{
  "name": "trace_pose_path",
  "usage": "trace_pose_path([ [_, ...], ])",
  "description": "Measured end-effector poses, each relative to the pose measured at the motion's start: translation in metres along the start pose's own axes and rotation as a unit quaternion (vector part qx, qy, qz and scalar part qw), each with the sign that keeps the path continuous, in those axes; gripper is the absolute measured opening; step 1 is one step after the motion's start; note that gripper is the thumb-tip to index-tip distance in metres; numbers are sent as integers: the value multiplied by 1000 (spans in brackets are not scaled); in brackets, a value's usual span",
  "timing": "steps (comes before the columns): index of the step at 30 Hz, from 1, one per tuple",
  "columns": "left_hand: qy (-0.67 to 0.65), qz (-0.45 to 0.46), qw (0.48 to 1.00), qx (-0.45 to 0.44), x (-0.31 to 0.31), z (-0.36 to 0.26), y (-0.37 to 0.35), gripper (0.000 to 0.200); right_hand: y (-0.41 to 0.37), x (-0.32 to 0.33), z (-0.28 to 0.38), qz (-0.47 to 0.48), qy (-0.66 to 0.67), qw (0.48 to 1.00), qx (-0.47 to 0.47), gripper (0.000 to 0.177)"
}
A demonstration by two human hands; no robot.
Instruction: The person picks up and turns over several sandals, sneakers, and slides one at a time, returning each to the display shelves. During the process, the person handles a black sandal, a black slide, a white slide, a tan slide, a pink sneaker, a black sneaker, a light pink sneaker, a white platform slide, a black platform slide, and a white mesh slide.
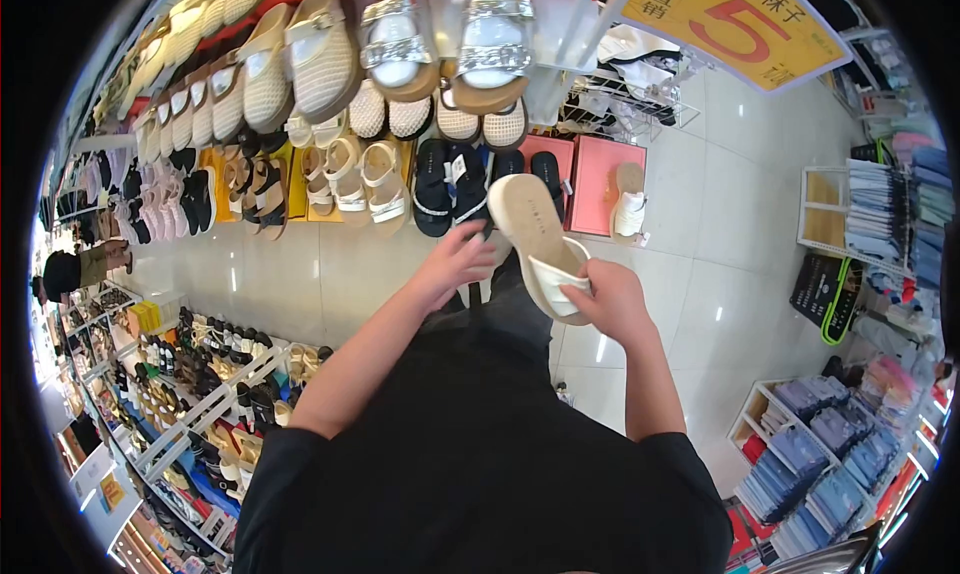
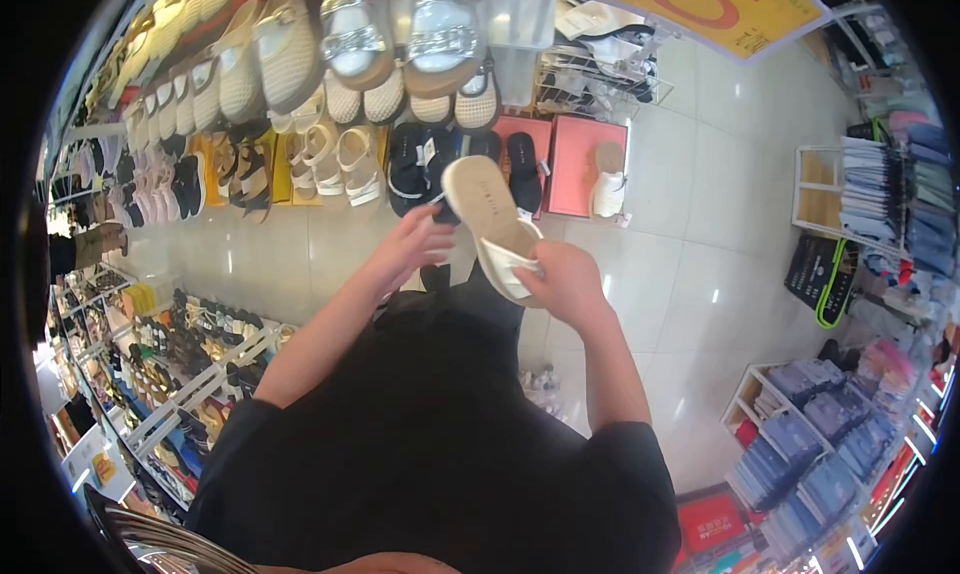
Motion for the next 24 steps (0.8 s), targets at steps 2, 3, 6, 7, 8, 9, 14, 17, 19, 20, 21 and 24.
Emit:
trace_pose_path([
  [2, -158, 66, 983, -71, -30, -21, -9, 34, -20, -11, 57, -62, -84, 990, 92, 22],
  [3, -154, 75, 980, -102, -32, -28, -18, 35, -29, -16, 86, -95, -128, 977, 139, 22],
  [6, -154, 95, 967, -180, -27, -51, -54, 37, -53, -31, 150, -166, -90, 968, 168, 20],
  [7, -169, 90, 963, -191, -21, -53, -70, 37, -60, -38, 161, -195, -77, 959, 192, 23],
  [8, -184, 83, 958, -202, -15, -54, -86, 37, -69, -44, 160, -237, -23, 957, 168, 26],
  [9, -199, 87, 951, -218, -9, -55, -103, 35, -80, -54, 157, -278, 34, 949, 145, 29],
  [14, -332, 182, 882, -281, 18, -53, -168, 41, -99, -82, 161, -350, 177, 909, 143, 48],
  [17, -337, 226, 866, -292, 27, -46, -196, 50, -90, -119, 177, -186, 441, 862, 168, 52],
  [19, -318, 237, 870, -293, 35, -42, -210, 52, -100, -119, 184, -216, 322, 916, 108, 43],
  [20, -277, 235, 873, -327, 40, -48, -220, 56, -104, -116, 186, -228, 259, 935, 78, 39],
  [21, -234, 232, 873, -359, 47, -57, -231, 60, -109, -111, 191, -248, 234, 937, 74, 36],
  [24, -152, 205, 882, -396, 65, -63, -254, 70, -119, -102, 203, -247, 265, 924, 124, 34],
])
Point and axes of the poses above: each hand's wrist, its own y-axis towards the middle knuckle, its own x-axis out of the back of the hand, z = x × y, the point moved 7 cm from there along y, towards the middle knuckle, and after that the axes turned 13 degrees about z, right-handed, at the moved point
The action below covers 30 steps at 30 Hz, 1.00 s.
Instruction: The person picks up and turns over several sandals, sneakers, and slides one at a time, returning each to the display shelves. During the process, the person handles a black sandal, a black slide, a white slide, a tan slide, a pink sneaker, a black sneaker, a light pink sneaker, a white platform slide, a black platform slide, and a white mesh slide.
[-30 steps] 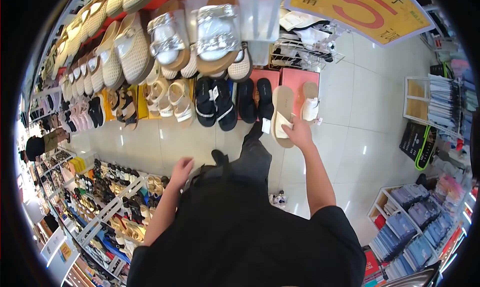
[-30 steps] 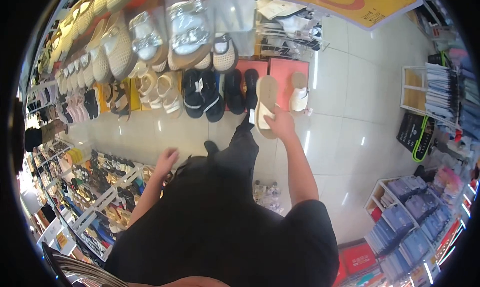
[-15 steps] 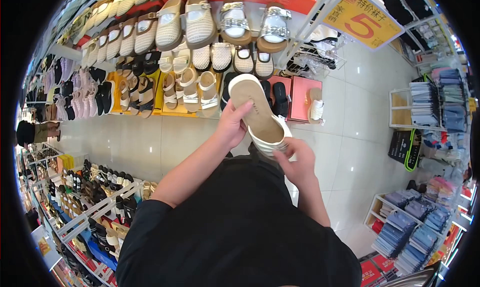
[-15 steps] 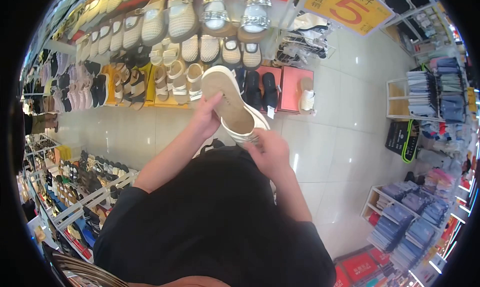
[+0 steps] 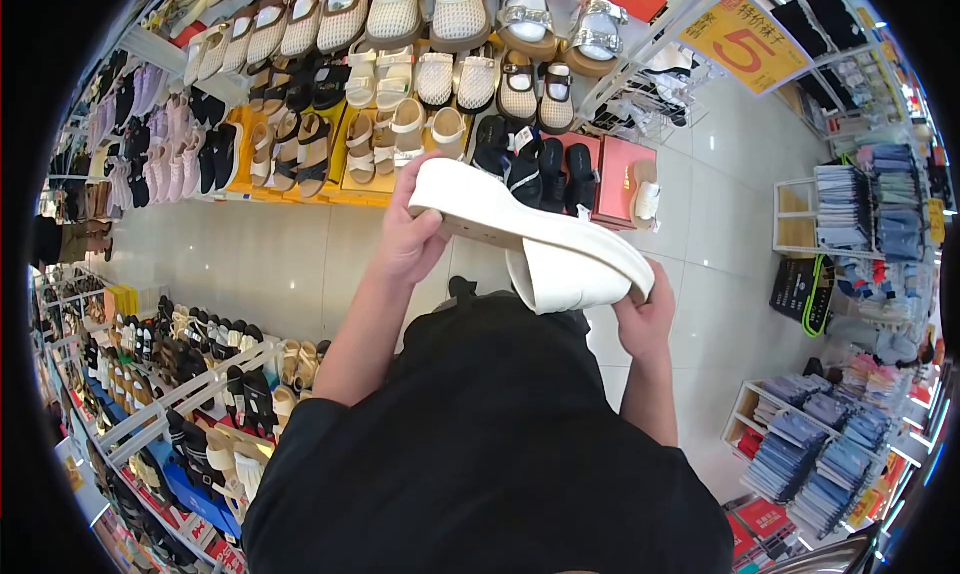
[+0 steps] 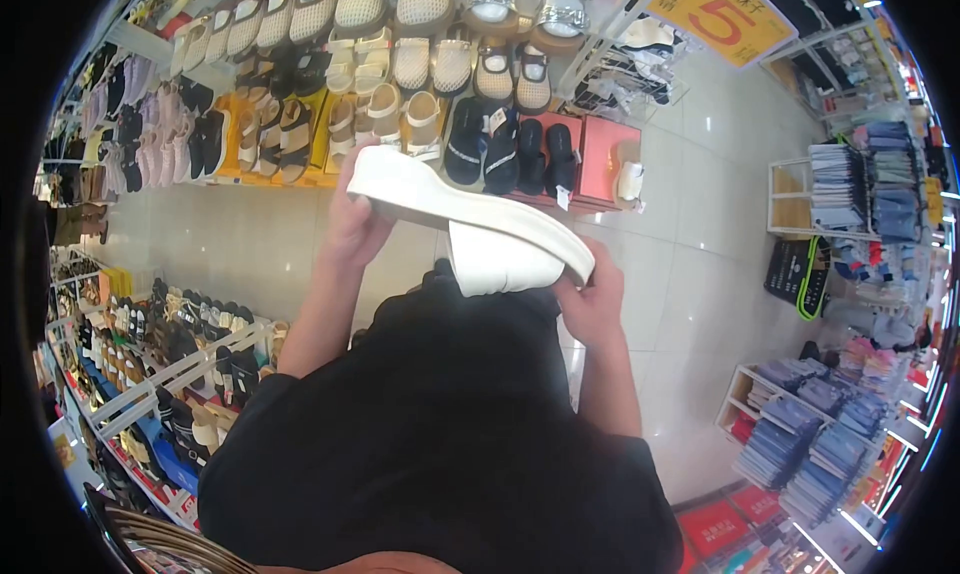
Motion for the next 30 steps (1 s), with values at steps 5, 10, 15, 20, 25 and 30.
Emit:
trace_pose_path([
  [5, 75, 59, 995, -20, -9, -10, -9, 67, 5, 3, 24, 35, -45, 994, 96, 33],
  [10, 198, 55, 978, -32, -23, -11, -16, 64, 18, 18, 19, 78, -78, 981, 160, 33],
  [15, 364, -29, 929, 56, -65, 8, 0, 59, 32, 70, -28, 37, 13, 999, 24, 33],
  [20, 439, -31, 896, 53, -120, 63, 34, 62, 44, 129, -84, 61, 152, 986, 0, 47],
  [25, 525, 6, 850, 48, -159, 96, 62, 61, 44, 163, -91, 7, 230, 973, -31, 57],
  [30, 403, -96, 909, 52, -127, 111, 69, 47, 37, 183, -84, 108, 365, 924, -29, 51],
])
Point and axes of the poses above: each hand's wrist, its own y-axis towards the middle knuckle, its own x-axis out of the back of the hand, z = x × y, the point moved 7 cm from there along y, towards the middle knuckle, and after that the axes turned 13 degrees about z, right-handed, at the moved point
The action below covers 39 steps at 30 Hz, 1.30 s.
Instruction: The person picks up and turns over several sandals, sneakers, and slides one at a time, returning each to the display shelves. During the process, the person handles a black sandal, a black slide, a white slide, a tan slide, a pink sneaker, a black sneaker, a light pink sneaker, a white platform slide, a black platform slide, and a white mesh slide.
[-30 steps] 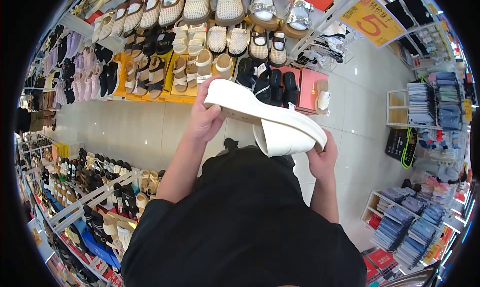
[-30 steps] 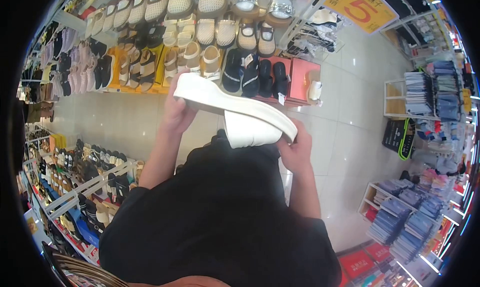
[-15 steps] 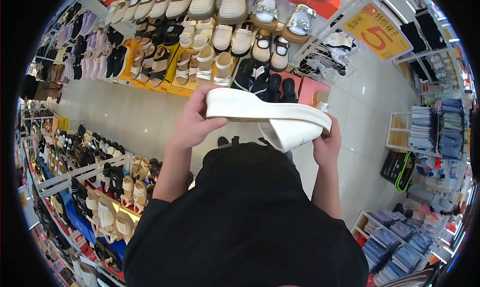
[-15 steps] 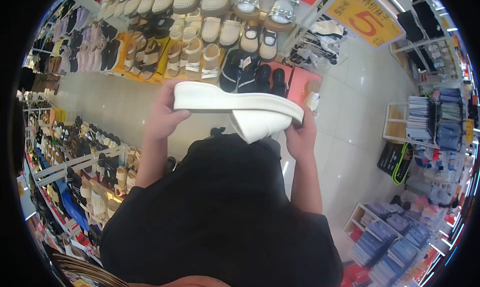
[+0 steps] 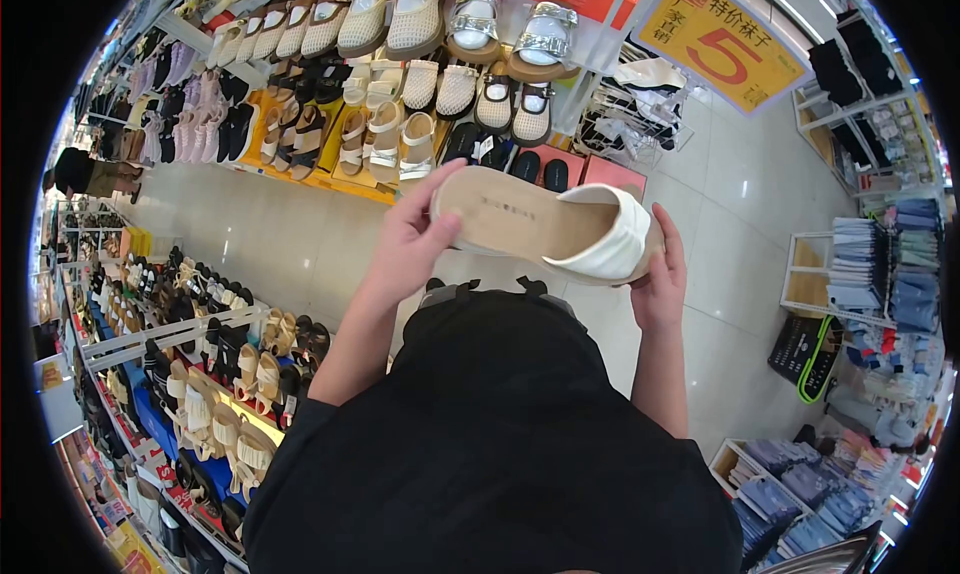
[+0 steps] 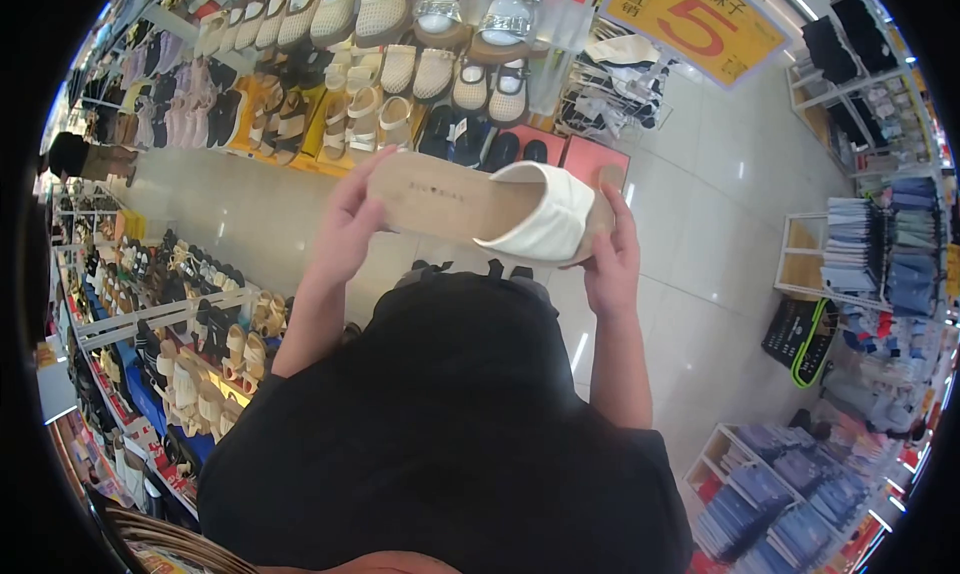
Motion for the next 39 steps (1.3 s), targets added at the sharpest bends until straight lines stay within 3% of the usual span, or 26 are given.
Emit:
trace_pose_path([
  [4, -33, -72, 994, 74, 14, 15, -7, 39, 5, -13, 16, 41, 62, 994, 81, 59],
  [7, -51, -86, 990, 97, 28, 28, -12, 44, 5, -17, 12, 128, 34, 988, 77, 62],
  [13, -172, -63, 970, 157, 48, 42, -23, 48, 17, -28, -1, 40, -23, 997, 67, 55],
  [16, -175, 14, 975, 137, 57, 39, -32, 43, 20, -33, -6, 9, -22, 998, 58, 51],
  [19, -97, 39, 980, 171, 60, 28, -33, 39, 25, -33, -14, -15, -38, 997, 61, 50],
  [22, -21, -10, 974, 226, 70, 29, -37, 38, 23, -19, -33, -23, -49, 998, 31, 47],
  [28, 153, -30, 950, 271, 69, 18, -32, 56, 18, -2, -50, -89, -23, 995, -42, 42],
  [39, 172, -6, 940, 293, 50, 10, -29, 61, 28, 12, -38, -130, -65, 988, -56, 48],
])
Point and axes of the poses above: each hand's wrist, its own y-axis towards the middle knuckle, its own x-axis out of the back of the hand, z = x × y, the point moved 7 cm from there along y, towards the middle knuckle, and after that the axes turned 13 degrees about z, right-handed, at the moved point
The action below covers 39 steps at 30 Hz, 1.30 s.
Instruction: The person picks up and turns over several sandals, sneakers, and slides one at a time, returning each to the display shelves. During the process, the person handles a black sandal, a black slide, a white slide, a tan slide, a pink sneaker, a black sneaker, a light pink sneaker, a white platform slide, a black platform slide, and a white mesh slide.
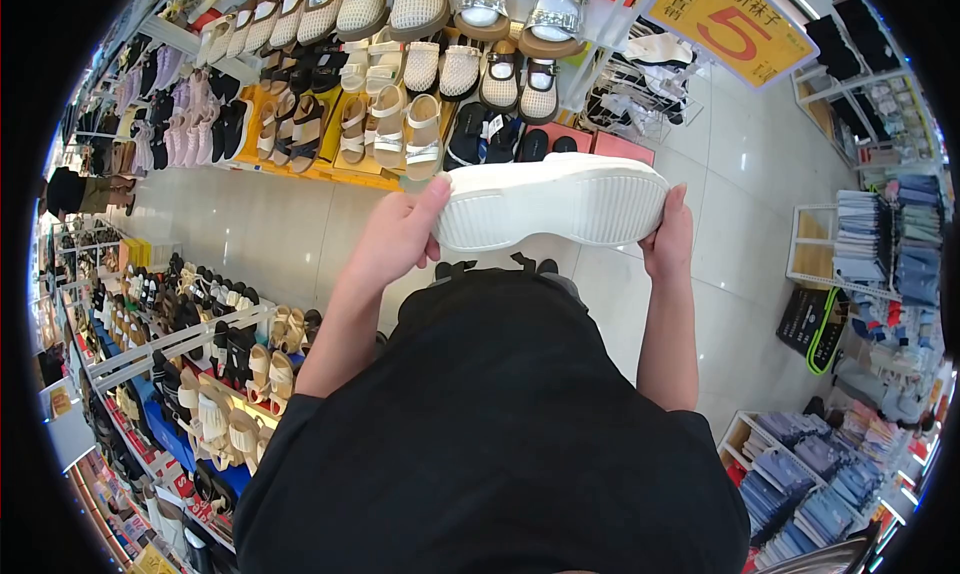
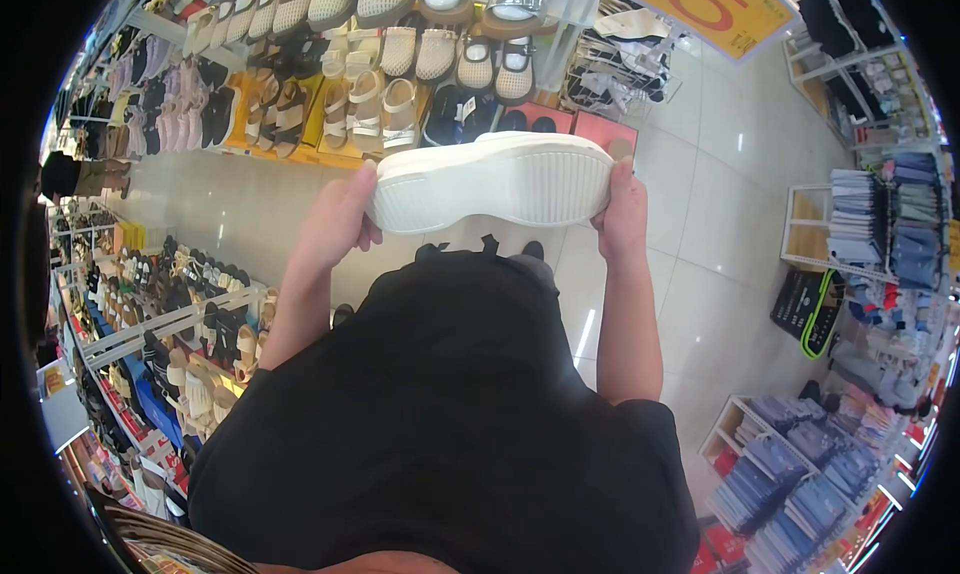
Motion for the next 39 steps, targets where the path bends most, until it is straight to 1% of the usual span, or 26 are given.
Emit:
trace_pose_path([
  [1, 0, -7, 1000, -8, -2, -2, -1, 59, 2, 3, -5, -2, 9, 1000, -6, 48],
  [2, 43, -34, 998, -40, -4, -7, -4, 55, 3, 6, -11, -3, 18, 1000, -13, 49],
  [4, 130, -90, 982, -103, -12, -20, -11, 48, 7, 15, -35, 29, 53, 997, -46, 55],
  [5, 133, -99, 980, -113, -15, -23, -13, 45, 7, 13, -39, 44, 70, 995, -64, 59],
  [7, 141, -117, 974, -134, -19, -28, -16, 38, 5, 13, -37, -37, 97, 994, 20, 61],
  [8, 162, -104, 973, -126, -21, -28, -16, 37, 2, 15, -34, -79, 111, 989, 64, 62],
  [10, 205, -76, 969, -111, -24, -25, -14, 35, -1, 20, -28, -32, 93, 992, 81, 63],
  [11, 159, -63, 976, -134, -24, -24, -14, 34, -1, 20, -23, -9, 84, 992, 90, 64],
  [13, 64, -37, 981, -178, -26, -18, -13, 33, -2, 14, -9, 58, -10, 991, 117, 66],
  [14, 9, -11, 983, -181, -27, -11, -10, 33, -2, 7, -1, 91, -57, 986, 130, 68],
  [16, -102, 41, 978, -179, -31, 4, -7, 34, -4, -1, 4, 87, 44, 987, 126, 72],
  [19, -115, -18, 973, -201, -48, -3, -7, 36, -7, -8, 2, 98, 168, 972, 129, 80],
  [20, -119, 36, 979, -163, -52, 4, -5, 43, -8, -8, 2, 106, 197, 965, 136, 80],
  [21, -98, 35, 972, -212, -53, -3, -7, 46, -9, -8, 2, 112, 225, 957, 143, 81],
  [22, -78, 36, 962, -260, -56, -9, -9, 50, -10, -8, 0, 92, 255, 953, 132, 82],
  [23, -59, 37, 949, -307, -59, -15, -11, 55, -12, -6, -5, 93, 259, 954, 120, 81],
  [25, -10, 65, 951, -302, -61, -11, -9, 61, -13, -1, -16, 98, 269, 953, 97, 80],
  [26, 15, 77, 951, -298, -60, -8, -9, 64, -15, -3, -17, 109, 309, 941, 91, 73],
  [29, 38, 64, 957, -281, -57, 0, -4, 61, -18, 8, -39, 70, 241, 968, 16, 64],
  [31, -33, 59, 963, -262, -50, 16, 14, 57, -18, 22, -60, 31, 143, 987, -66, 38],
  [32, -69, 56, 964, -251, -47, 27, 24, 55, -24, 24, -73, 86, 64, 983, -148, 34],
  [33, -81, 72, 974, -199, -47, 43, 38, 53, -35, 30, -92, 141, -15, 963, -228, 29],
  [35, -101, 102, 985, -95, -49, 70, 63, 49, -45, 36, -124, 112, 130, 963, -207, 24],
  [36, -12, 72, 993, -90, -49, 59, 63, 42, -49, 46, -141, 111, 188, 953, -210, 22],
  [37, 17, 44, 995, -85, -46, 64, 66, 37, -53, 60, -158, 72, 208, 951, -216, 20],
  [39, 76, -14, 995, -68, -36, 94, 72, 28, -61, 86, -192, -5, 250, 941, -230, 18],
])
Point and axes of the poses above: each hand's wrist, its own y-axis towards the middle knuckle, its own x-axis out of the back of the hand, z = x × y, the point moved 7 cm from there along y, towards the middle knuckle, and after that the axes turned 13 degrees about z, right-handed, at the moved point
